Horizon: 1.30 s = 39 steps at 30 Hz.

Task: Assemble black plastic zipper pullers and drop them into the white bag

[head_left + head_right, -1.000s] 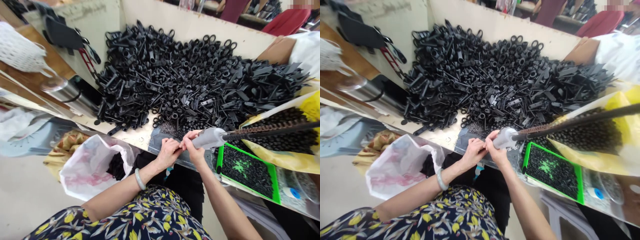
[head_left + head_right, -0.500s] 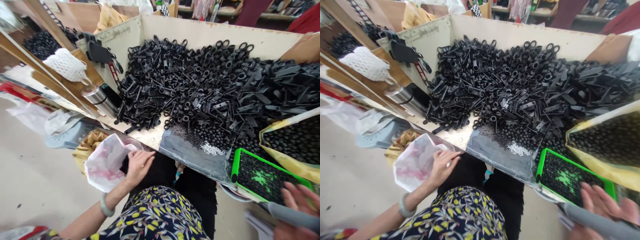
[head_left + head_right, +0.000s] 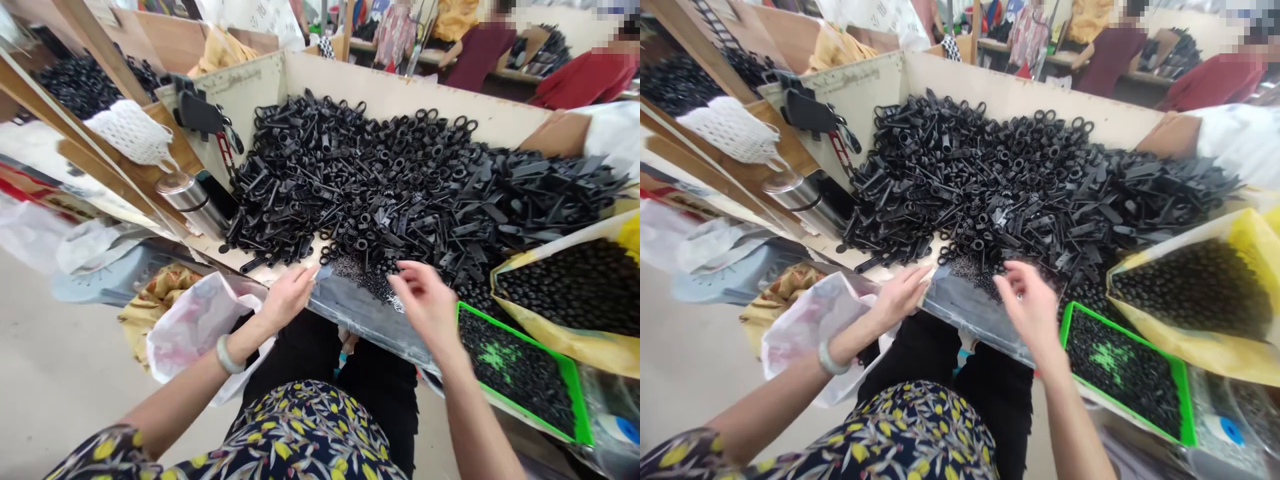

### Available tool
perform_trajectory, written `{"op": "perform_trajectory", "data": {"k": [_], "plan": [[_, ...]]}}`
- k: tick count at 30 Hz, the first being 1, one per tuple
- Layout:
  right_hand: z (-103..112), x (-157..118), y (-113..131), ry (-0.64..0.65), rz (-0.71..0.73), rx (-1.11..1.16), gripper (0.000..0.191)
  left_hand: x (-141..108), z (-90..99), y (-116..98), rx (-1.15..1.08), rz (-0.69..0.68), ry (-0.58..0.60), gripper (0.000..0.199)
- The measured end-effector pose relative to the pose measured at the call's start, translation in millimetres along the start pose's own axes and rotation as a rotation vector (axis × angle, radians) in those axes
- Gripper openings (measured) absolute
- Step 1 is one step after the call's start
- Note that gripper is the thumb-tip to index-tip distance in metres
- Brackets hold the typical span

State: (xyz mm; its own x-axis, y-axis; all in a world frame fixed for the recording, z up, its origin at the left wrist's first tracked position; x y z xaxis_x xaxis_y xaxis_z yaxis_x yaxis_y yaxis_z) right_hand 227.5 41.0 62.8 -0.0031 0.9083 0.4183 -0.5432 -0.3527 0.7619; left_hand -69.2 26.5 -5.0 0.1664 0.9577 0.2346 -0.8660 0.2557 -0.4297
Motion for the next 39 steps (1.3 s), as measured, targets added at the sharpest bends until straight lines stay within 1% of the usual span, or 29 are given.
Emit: {"op": "perform_trajectory", "data": {"k": [1,2,3,4,6,7,9,13,15,18,21,26,30,32,35,37,39], "plan": [[-10.9,4.5,0.6,0.086,0.004,-0.166,0.037,17.2,-3.3,-10.4,0.040,-0.009,0.050,0.044],[-23.4,10.2,0.0,0.187,0.010,-0.346,0.038,32.6,-6.0,-18.7,0.090,0.007,0.092,0.046],[-36.0,16.9,-1.3,0.258,0.022,-0.504,0.041,45.9,-8.3,-25.0,0.133,0.027,0.127,0.048],[-47.6,24.0,-3.0,0.302,0.045,-0.633,0.042,57.3,-10.2,-29.4,0.160,0.044,0.154,0.049],[-65.4,36.9,-6.7,0.360,0.085,-0.797,0.045,75.0,-13.7,-33.3,0.171,0.061,0.178,0.046],[-70.7,42.1,-8.5,0.383,0.098,-0.846,0.046,81.7,-15.4,-33.2,0.163,0.062,0.178,0.044],[-74.4,49.9,-11.5,0.429,0.112,-0.893,0.046,91.6,-19.0,-30.4,0.144,0.063,0.160,0.036],[-69.8,60.2,-13.2,0.513,0.136,-0.859,0.034,101.7,-25.6,-24.0,0.102,0.067,0.101,0.027],[-69.8,64.8,-12.5,0.545,0.145,-0.845,0.031,105.0,-28.8,-23.5,0.081,0.069,0.067,0.025],[-74.8,72.6,-10.5,0.556,0.173,-0.887,0.037,113.3,-34.4,-26.2,0.050,0.071,0.015,0.024],[-80.9,83.7,-9.5,0.558,0.184,-0.929,0.040,129.6,-40.0,-31.6,0.017,0.061,-0.024,0.022],[-85.0,110.4,-9.2,0.492,0.143,-0.967,0.034,172.4,-42.3,-44.2,-0.024,0.040,-0.047,0.017],[-82.5,130.0,-7.0,0.400,0.096,-0.986,0.037,212.1,-39.1,-52.8,-0.040,0.021,-0.048,0.014],[-79.6,135.7,-7.0,0.374,0.103,-0.988,0.039,231.5,-38.0,-55.2,-0.037,0.013,-0.044,0.016],[-73.8,137.6,-10.0,0.376,0.134,-0.985,0.039,257.4,-36.6,-58.6,-0.035,-0.019,-0.032,0.021],[-68.3,135.4,-12.9,0.378,0.143,-0.979,0.036,271.3,-34.0,-61.4,-0.056,-0.039,-0.023,0.028],[-61.3,132.2,-15.5,0.362,0.135,-0.964,0.035,281.6,-29.7,-63.2,-0.066,-0.044,0.010,0.038]]}}
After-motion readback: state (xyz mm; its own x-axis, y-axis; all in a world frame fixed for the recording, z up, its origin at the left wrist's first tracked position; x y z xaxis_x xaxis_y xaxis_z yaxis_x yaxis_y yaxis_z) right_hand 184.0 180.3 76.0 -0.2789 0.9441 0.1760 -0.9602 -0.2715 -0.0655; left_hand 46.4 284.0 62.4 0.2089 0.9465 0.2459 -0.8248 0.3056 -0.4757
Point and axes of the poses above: each hand's wrist, its own x-axis towards the middle knuckle, its own z-axis out of the back of the hand, y = z × x, the point moved 2 cm from there along x, towards the middle knuckle, and after that the axes turned 7 degrees about z, right-handed, at the moved point
